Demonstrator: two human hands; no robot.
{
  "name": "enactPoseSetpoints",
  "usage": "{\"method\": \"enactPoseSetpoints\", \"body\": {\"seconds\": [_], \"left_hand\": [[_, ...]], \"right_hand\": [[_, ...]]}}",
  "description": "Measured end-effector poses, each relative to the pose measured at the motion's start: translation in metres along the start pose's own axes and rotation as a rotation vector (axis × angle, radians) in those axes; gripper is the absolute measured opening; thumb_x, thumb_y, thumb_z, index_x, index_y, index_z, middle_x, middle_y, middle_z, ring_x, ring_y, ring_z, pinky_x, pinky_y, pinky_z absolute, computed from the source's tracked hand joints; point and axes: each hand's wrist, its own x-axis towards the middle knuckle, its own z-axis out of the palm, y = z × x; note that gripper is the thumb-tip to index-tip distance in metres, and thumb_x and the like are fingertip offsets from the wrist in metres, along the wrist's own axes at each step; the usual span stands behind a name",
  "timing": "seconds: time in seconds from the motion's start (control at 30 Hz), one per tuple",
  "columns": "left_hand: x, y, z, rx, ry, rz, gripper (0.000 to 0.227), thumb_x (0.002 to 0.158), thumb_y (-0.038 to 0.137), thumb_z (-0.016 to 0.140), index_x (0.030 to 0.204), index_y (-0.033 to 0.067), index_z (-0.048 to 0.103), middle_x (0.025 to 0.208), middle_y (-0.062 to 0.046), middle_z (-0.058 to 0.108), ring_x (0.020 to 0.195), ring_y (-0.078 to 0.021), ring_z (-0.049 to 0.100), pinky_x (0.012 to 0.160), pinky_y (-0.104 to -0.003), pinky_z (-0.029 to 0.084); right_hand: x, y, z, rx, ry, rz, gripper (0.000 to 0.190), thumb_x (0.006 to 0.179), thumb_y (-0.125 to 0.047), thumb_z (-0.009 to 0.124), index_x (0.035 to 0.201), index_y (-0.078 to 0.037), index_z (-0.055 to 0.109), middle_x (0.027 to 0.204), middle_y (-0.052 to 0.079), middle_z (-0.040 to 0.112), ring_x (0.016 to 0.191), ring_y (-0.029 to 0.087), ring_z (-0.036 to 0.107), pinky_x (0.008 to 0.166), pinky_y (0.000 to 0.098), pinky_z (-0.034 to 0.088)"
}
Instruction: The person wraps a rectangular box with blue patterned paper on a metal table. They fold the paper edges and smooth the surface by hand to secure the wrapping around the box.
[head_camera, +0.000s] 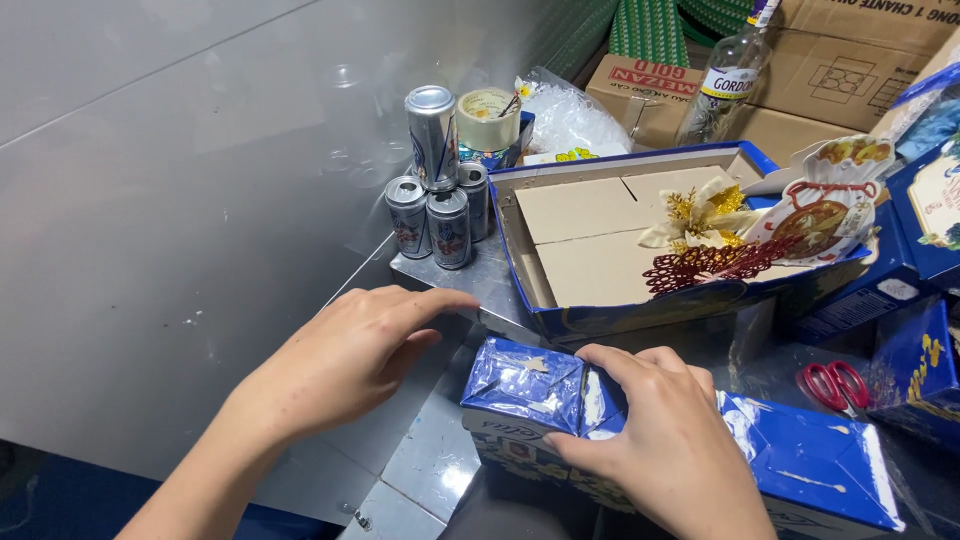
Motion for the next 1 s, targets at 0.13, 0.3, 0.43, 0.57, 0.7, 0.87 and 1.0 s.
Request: {"method": "enactPoseSetpoints", "body": {"seconds": [0.13,0.3,0.43,0.57,0.7,0.87,1.0], "left_hand": [[0.008,0.014,0.008,-0.191,0.121,0.192,0.027,0.094,0.006,0.062,0.118,0.0153,0.061,0.095,-0.002,0.081,0.087,-0.0207,0.078,0.074,-0.037,0.058],[0.016,0.02,0.016,-0.143,0.031,0.104,0.024,0.092,0.011,0.066,0.112,0.0212,0.056,0.089,0.008,0.079,0.088,-0.0237,0.066,0.082,-0.044,0.047],[0.019,0.027,0.018,-0.178,0.047,0.111,0.019,0.094,0.011,0.06,0.11,0.0186,0.055,0.083,0.005,0.075,0.086,-0.0242,0.065,0.075,-0.041,0.05],[0.019,0.04,0.017,-0.162,-0.069,-0.133,0.027,0.089,0.011,0.056,0.114,0.0198,0.057,0.089,0.004,0.075,0.089,-0.0255,0.066,0.075,-0.042,0.049],[0.017,0.049,0.014,-0.251,-0.195,-0.241,0.012,0.094,0.013,0.055,0.103,0.0208,0.055,0.084,0.005,0.074,0.08,-0.0229,0.066,0.072,-0.037,0.047],[0.011,0.036,0.008,-0.286,-0.033,-0.231,0.018,0.092,0.011,0.054,0.107,0.0203,0.055,0.091,0.005,0.072,0.086,-0.0169,0.067,0.08,-0.035,0.048],[0.007,0.025,-0.001,-0.316,0.075,-0.16,0.03,0.09,0.028,0.068,0.119,0.0199,0.06,0.114,0.003,0.073,0.102,-0.0165,0.067,0.088,-0.033,0.051]], "right_hand": [[0.003,0.007,0.008,-0.007,0.052,-0.072,0.087,0.058,-0.057,0.098,0.137,-0.046,0.063,0.119,-0.003,0.068,0.126,0.019,0.055,0.111,0.0352,0.037],[0.003,0.006,0.006,-0.003,0.074,-0.067,0.085,0.057,-0.055,0.099,0.135,-0.047,0.065,0.116,-0.002,0.069,0.123,0.018,0.058,0.112,0.034,0.038],[0.004,0.007,0.008,0.005,0.082,-0.079,0.086,0.056,-0.055,0.099,0.135,-0.046,0.065,0.115,-0.004,0.07,0.124,0.017,0.057,0.111,0.0347,0.038],[0.006,0.008,0.01,-0.02,0.074,-0.096,0.084,0.056,-0.057,0.098,0.133,-0.047,0.065,0.113,-0.005,0.07,0.123,0.016,0.056,0.109,0.035,0.037],[0.005,0.005,0.009,-0.026,0.068,-0.081,0.084,0.057,-0.057,0.097,0.134,-0.047,0.064,0.114,-0.006,0.071,0.124,0.015,0.055,0.11,0.0348,0.037],[0.005,0.01,0.011,-0.016,0.095,-0.108,0.085,0.056,-0.057,0.097,0.133,-0.045,0.065,0.112,-0.005,0.072,0.123,0.015,0.057,0.109,0.0354,0.038],[0.003,0.008,0.007,-0.01,0.05,-0.07,0.086,0.059,-0.054,0.097,0.137,-0.044,0.062,0.118,-0.004,0.068,0.127,0.018,0.053,0.11,0.0359,0.037]]}}
